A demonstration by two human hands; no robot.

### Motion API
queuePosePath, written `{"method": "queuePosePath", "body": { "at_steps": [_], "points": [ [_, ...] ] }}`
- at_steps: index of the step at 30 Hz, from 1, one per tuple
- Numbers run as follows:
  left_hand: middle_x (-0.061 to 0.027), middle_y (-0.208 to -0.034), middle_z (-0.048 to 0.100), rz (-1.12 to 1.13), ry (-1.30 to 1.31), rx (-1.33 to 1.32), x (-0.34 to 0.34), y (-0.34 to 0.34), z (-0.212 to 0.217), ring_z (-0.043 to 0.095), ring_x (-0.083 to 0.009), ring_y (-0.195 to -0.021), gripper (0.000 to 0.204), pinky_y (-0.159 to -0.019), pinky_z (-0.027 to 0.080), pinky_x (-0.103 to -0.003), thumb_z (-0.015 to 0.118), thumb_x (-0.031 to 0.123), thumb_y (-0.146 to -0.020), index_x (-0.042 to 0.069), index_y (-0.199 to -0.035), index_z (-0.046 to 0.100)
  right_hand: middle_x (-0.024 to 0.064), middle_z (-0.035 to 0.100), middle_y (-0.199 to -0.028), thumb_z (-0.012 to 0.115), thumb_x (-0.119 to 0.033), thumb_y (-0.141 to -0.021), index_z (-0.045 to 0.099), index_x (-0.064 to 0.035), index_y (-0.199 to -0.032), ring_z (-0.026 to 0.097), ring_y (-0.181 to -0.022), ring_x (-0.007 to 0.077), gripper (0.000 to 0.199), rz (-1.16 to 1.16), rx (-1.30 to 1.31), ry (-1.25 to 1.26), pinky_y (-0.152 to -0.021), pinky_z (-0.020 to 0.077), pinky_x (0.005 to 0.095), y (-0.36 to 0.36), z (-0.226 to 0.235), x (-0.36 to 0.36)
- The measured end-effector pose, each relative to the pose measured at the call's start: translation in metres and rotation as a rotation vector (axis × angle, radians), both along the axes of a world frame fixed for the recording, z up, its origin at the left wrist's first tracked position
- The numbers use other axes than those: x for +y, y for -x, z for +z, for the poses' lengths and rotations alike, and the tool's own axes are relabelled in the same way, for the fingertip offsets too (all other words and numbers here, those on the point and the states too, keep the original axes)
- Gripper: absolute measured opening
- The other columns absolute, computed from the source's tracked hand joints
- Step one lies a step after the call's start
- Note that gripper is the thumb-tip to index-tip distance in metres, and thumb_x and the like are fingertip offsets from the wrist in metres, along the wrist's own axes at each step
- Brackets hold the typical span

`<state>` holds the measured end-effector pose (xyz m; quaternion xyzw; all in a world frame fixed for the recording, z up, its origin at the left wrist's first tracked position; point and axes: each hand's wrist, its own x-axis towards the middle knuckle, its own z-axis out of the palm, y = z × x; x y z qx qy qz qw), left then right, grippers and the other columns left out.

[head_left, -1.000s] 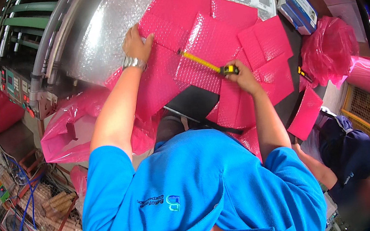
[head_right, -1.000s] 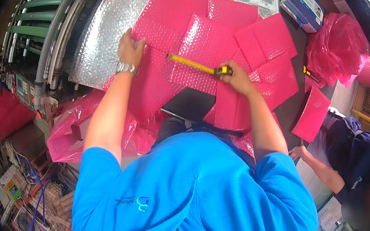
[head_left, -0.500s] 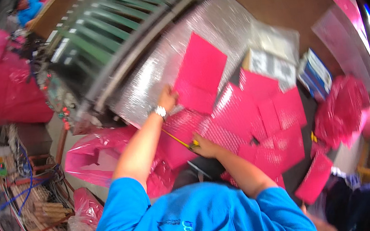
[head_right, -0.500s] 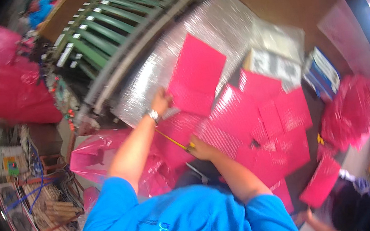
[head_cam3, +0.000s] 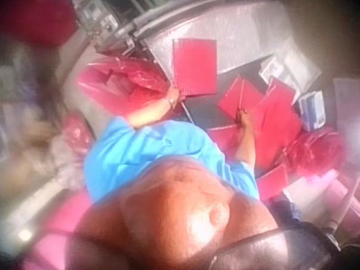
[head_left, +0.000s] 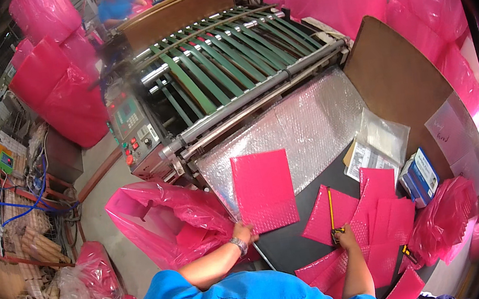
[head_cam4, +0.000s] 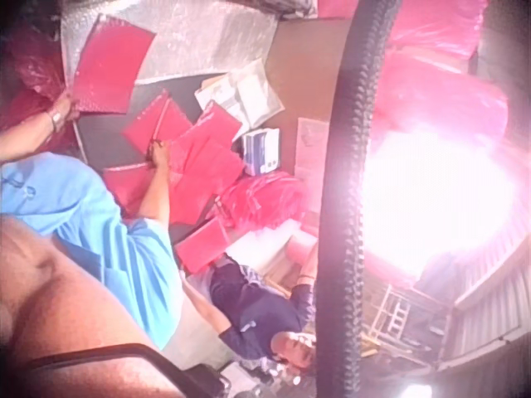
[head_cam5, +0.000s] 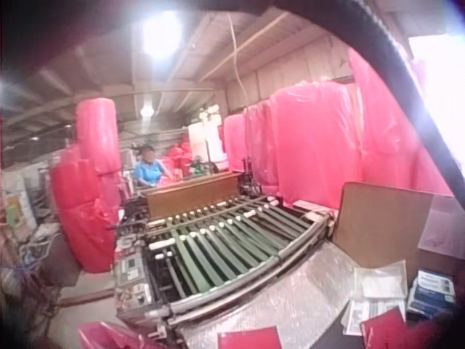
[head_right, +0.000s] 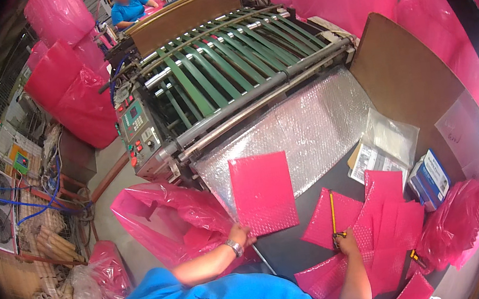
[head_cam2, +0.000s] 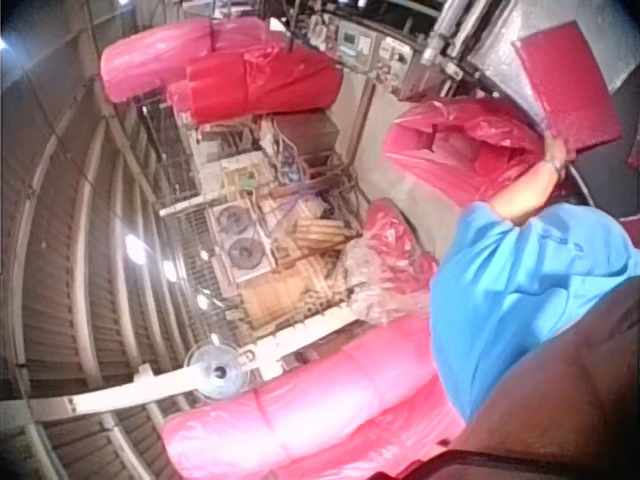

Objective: The person measures pink bubble wrap sheets on a table using a yellow tape measure. They repeatedly place the tape measure on the sheets, adjust their position, and then move the sheets aside or stack them.

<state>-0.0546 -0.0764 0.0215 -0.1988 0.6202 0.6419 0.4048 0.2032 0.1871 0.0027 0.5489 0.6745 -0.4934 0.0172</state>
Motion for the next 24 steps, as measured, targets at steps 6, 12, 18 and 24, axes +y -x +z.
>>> {"method": "queuePosePath", "body": {
  "at_steps": [6,12,18,24],
  "points": [
    [-0.0123,-0.086,0.059,-0.787,0.264,-0.185,-0.004,-0.006,0.010,0.061,-0.0225,-0.060,0.037,-0.047,0.051,-0.034,0.050,0.035,-0.084,0.003,-0.103,0.051,0.0092,0.055,-0.083,0.059,-0.001,-0.072,0.045,-0.0026,-0.099,0.057,-0.071,0.0189,0.031,-0.117,0.148,0.036,-0.062,0.0490,0.0309,-0.015,0.002,0.000],
    [-0.0123,-0.070,0.062,-1.116,0.357,0.237,-0.006,0.018,0.027,0.058,-0.0177,-0.045,0.044,-0.038,0.047,-0.028,0.049,0.039,-0.084,-0.003,-0.084,0.059,0.0078,0.055,-0.078,0.059,0.002,-0.073,0.045,-0.0019,-0.097,0.056,-0.064,0.0165,0.028,-0.284,0.365,0.082,-0.059,0.0487,0.0292,-0.018,0.010,-0.022],
    [-0.0256,-0.092,0.060,-1.453,0.566,0.713,0.002,0.019,0.041,0.058,-0.0380,-0.089,0.050,-0.081,0.044,-0.043,0.054,0.038,-0.079,-0.006,-0.102,0.055,0.0068,0.055,-0.080,0.060,0.001,-0.072,0.045,-0.0031,-0.096,0.057,-0.068,0.0159,0.028,-0.234,0.353,0.033,-0.061,0.0492,0.0288,-0.027,-0.008,-0.028],
    [-0.0239,-0.106,0.055,-1.338,0.602,0.949,0.004,0.026,0.045,0.055,-0.0375,-0.096,0.046,-0.082,0.044,-0.044,0.055,0.029,-0.078,0.004,-0.116,0.048,0.0069,0.055,-0.079,0.061,0.002,-0.071,0.045,-0.0015,-0.097,0.057,-0.067,0.0155,0.031,-0.259,0.380,0.050,-0.060,0.0495,0.0289,-0.024,-0.014,-0.030]
  ]
}}
